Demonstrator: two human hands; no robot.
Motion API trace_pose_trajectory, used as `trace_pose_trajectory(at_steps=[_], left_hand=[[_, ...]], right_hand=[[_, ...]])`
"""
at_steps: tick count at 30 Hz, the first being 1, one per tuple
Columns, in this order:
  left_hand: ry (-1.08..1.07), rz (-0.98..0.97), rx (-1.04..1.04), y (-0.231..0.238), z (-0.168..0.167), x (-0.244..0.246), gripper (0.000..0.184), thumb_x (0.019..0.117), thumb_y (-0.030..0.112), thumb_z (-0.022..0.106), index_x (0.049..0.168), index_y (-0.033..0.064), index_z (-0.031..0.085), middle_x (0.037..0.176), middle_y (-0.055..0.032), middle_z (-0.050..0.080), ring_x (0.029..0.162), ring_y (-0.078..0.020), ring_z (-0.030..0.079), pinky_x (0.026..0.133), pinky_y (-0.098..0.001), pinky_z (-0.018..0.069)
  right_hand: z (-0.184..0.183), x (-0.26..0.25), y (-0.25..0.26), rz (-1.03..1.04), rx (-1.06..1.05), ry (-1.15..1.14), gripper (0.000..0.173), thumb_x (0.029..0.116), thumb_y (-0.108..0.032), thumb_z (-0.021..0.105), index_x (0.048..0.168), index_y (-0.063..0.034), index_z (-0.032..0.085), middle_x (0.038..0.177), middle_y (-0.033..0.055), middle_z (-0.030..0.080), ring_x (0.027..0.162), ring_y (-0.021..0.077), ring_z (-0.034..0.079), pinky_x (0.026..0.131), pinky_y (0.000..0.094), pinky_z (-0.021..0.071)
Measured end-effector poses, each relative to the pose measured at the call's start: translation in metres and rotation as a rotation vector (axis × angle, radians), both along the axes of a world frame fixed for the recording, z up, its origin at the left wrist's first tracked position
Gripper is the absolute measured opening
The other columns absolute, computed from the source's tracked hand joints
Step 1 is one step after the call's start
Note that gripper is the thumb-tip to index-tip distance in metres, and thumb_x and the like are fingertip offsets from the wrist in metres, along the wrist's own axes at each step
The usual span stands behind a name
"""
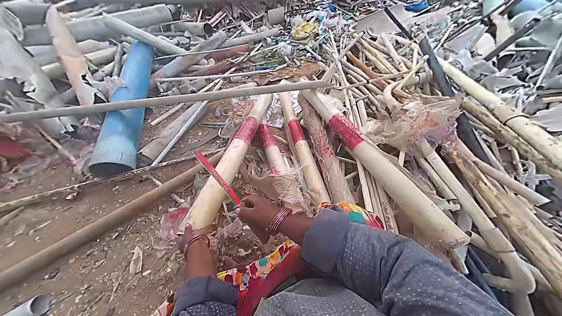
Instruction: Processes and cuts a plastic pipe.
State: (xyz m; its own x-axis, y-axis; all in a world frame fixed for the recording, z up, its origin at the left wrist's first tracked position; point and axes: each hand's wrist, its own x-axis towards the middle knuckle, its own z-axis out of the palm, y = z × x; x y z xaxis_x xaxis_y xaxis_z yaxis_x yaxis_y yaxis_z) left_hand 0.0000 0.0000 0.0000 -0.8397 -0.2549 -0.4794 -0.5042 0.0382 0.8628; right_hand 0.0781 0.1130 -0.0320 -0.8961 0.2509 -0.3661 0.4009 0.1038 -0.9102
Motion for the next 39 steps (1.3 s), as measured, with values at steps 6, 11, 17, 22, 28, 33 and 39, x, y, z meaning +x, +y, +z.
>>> trace_pose_trajectory(at_steps=[6, 11, 17, 22, 28, 33, 39], left_hand=[[0.438, -0.137, -0.363, -0.064, -0.090, -0.116, 0.044, 0.1044, 0.028, 0.060, 0.131, -0.0071, 0.058, 0.130, -0.0232, 0.063, 0.123, -0.0263, 0.059, 0.107, -0.0426, 0.0432], [0.662, -0.143, -0.396, -0.084, 0.005, -0.066, 0.035, 0.1035, 0.023, 0.061, 0.120, -0.0082, 0.060, 0.109, -0.0148, 0.062, 0.098, -0.0104, 0.056, 0.093, -0.0291, 0.0439], [0.812, 0.005, -0.317, -0.143, 0.057, -0.030, 0.024, 0.1042, 0.012, 0.055, 0.100, -0.0115, 0.055, 0.088, -0.0015, 0.048, 0.076, 0.0063, 0.043, 0.077, -0.0123, 0.0399], [0.755, 0.032, -0.338, -0.179, 0.041, -0.036, 0.027, 0.1054, 0.017, 0.055, 0.100, -0.0097, 0.056, 0.085, 0.0003, 0.046, 0.073, 0.0066, 0.042, 0.073, -0.0131, 0.0396], [0.662, 0.080, -0.281, -0.182, 0.036, -0.033, 0.033, 0.1082, 0.020, 0.051, 0.115, -0.0111, 0.059, 0.102, -0.0122, 0.060, 0.092, -0.0064, 0.055, 0.089, -0.0255, 0.0446], [0.581, 0.088, -0.234, -0.184, 0.035, -0.027, 0.054, 0.1127, 0.036, 0.032, 0.117, -0.0087, 0.062, 0.107, -0.0185, 0.062, 0.099, -0.0185, 0.057, 0.095, -0.0398, 0.0439], [0.651, -0.059, -0.065, -0.190, 0.027, -0.025, 0.053, 0.1122, 0.040, 0.028, 0.083, 0.0059, 0.057, 0.070, 0.0024, 0.051, 0.067, -0.0052, 0.053, 0.070, -0.0291, 0.0464]], right_hand=[[-0.002, -0.007, 0.007, -0.050, 0.045, -0.021, 0.037, 0.1087, -0.027, 0.051, 0.131, 0.0022, 0.059, 0.122, 0.0211, 0.064, 0.108, 0.0277, 0.063, 0.097, 0.0461, 0.0478], [0.002, -0.009, 0.019, -0.145, 0.077, 0.005, 0.039, 0.1086, -0.027, 0.051, 0.133, 0.0016, 0.059, 0.127, 0.0220, 0.063, 0.115, 0.0287, 0.062, 0.101, 0.0463, 0.0467], [0.001, -0.005, 0.024, -0.265, 0.037, 0.019, 0.039, 0.1087, -0.027, 0.051, 0.133, 0.0020, 0.060, 0.126, 0.0205, 0.065, 0.113, 0.0260, 0.064, 0.101, 0.0427, 0.0473], [-0.009, 0.001, 0.020, -0.282, 0.034, 0.011, 0.036, 0.1083, -0.026, 0.053, 0.129, 0.0025, 0.061, 0.121, 0.0194, 0.065, 0.107, 0.0230, 0.064, 0.097, 0.0399, 0.0492], [-0.009, 0.003, 0.000, -0.220, 0.075, 0.015, 0.036, 0.1089, -0.022, 0.050, 0.133, 0.0039, 0.058, 0.121, 0.0198, 0.065, 0.103, 0.0227, 0.067, 0.092, 0.0391, 0.0532], [-0.002, 0.011, -0.026, -0.180, 0.029, 0.067, 0.030, 0.1092, -0.015, 0.048, 0.130, 0.0045, 0.057, 0.103, 0.0118, 0.067, 0.081, 0.0130, 0.066, 0.072, 0.0285, 0.0540], [-0.010, 0.025, -0.049, 0.018, 0.015, 0.242, 0.030, 0.1034, -0.013, 0.045, 0.126, 0.0040, 0.057, 0.092, 0.0002, 0.067, 0.075, 0.0034, 0.066, 0.069, 0.0206, 0.0563]])
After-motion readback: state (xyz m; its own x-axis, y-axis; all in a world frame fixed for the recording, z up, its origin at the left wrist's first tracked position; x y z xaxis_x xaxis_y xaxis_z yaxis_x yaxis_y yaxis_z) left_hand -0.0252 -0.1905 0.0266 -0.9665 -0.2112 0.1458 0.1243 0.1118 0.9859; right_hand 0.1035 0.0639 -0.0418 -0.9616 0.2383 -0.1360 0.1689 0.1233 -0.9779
